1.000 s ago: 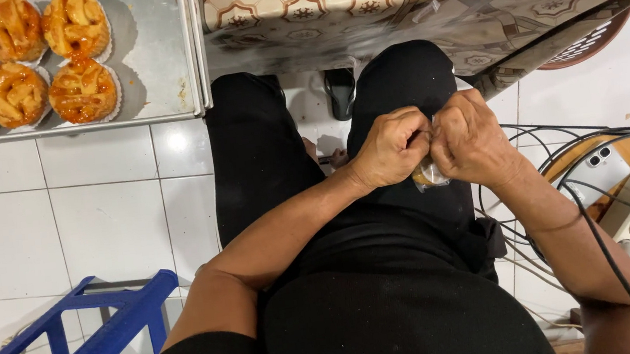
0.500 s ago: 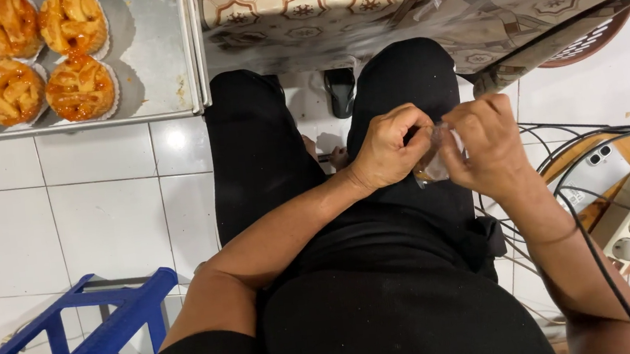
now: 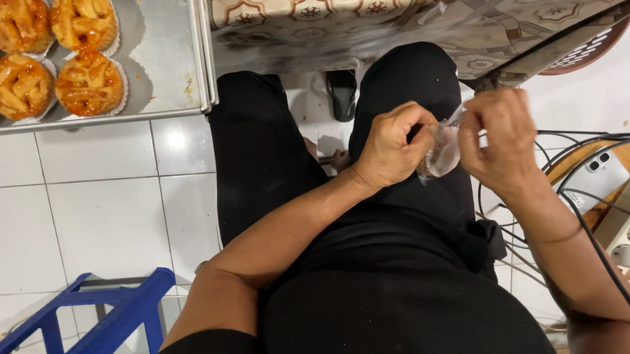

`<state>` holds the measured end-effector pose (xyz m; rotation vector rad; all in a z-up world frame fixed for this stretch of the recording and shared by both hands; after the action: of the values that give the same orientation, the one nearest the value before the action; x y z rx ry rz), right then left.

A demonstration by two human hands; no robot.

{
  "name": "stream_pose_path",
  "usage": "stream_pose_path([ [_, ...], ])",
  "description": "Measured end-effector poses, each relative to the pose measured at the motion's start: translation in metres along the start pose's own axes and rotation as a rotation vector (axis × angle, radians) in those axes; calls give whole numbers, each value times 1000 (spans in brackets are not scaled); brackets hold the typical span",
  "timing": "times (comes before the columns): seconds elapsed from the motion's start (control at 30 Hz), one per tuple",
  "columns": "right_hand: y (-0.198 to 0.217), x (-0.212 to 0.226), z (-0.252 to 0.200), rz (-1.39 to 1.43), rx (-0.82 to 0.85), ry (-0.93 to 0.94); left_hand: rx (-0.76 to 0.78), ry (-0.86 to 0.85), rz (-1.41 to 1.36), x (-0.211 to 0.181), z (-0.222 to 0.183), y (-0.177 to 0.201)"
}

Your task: The person picks up small cooked pies from a metal tray, places each pie into a plastic bag, and then folds the bag closed while using a toothpick to secure or adjust the packaging.

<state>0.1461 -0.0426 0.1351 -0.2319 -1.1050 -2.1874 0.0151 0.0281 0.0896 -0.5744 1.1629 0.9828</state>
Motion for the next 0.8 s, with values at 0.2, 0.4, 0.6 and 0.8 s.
stream_pose_path([
  [0.2,-10,20,-4,6,21,106,5,14,-5,0,0,1],
  [0.4,-8,45,34,-76,68,193,31,-91,69,-20,9,4],
  [0.6,-14,34,29,-18,105,226,29,-146,75,-29,11,4],
  [0.8,-17,30,32,91,115,190,18,-98,43,-20,9,2],
])
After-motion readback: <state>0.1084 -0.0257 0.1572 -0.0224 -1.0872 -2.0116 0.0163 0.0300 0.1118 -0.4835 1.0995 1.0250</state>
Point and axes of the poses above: each hand's wrist, its own z-axis towards the middle knuckle, its own y-axis out of the back of the hand, x = y × z, the point moved 8 cm from there along z, towards the middle knuckle, and after that the axes turned 8 degrees about z, right-handed, at the moved point
